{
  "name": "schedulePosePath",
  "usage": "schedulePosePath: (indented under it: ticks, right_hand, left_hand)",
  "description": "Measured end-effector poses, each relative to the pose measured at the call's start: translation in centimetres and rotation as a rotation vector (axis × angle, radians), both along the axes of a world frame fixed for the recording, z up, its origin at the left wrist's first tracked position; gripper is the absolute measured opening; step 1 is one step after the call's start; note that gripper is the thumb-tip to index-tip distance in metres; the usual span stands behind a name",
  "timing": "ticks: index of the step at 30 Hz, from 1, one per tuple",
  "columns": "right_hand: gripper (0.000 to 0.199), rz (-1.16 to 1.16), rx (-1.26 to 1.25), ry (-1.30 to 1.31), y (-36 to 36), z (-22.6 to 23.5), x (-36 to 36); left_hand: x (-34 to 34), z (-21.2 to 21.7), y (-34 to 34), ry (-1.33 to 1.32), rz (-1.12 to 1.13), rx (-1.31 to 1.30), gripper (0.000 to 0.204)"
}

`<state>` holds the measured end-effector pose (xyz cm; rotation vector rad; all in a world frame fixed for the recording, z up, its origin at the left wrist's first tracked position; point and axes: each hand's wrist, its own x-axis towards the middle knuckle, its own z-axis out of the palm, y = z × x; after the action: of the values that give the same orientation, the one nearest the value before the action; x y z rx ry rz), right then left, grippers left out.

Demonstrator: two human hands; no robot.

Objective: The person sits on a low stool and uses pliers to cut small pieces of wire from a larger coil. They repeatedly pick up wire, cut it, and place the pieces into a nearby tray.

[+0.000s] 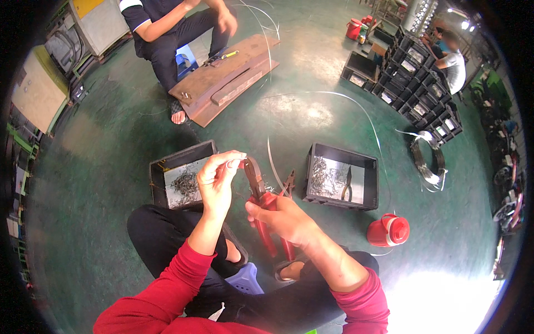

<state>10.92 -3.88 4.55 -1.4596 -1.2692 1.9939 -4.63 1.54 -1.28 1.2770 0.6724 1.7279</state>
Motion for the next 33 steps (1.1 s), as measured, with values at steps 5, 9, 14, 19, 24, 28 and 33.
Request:
schedulePosePath:
  ticks: [5,9,14,19,24,28,33]
  right_hand:
    - [0.036,-0.089,0.027,0.04,-0.4,-0.6,0.9]
    - [0.027,-0.381,0.103,0.109,-0.3,1.2,5.3]
    - [0.034,-0.582,0.15,0.169,-1.7,1.4,11.2]
    - [0.031,-0.735,0.192,0.12,-3.3,0.6,15.3]
    - [0.032,-1.013,0.447,-0.068,-5.3,1.2,19.5]
    - [0.031,-1.172,0.614,0.071,-9.1,2.0,24.7]
    - [0.025,-1.358,0.67,-0.138,-15.1,1.1,31.3]
  left_hand:
    - [0.3,-0.8,0.1,0.052,-0.061,0.003,0.018]
    - [0.6,-5.8,2.7,0.107,-0.134,-0.234,0.028]
    - [4.2,-19.5,3.7,0.455,-0.264,-0.446,0.018]
    - [10.0,-26.4,4.2,1.161,-0.308,-0.503,0.028]
    - [13.6,-32.3,3.3,1.599,-0.185,-0.539,0.089]
    - [14.9,-32.3,2.1,1.72,-0.177,-0.557,0.107]
    - [14.3,-33.5,2.9,1.683,-0.188,-0.547,0.101]
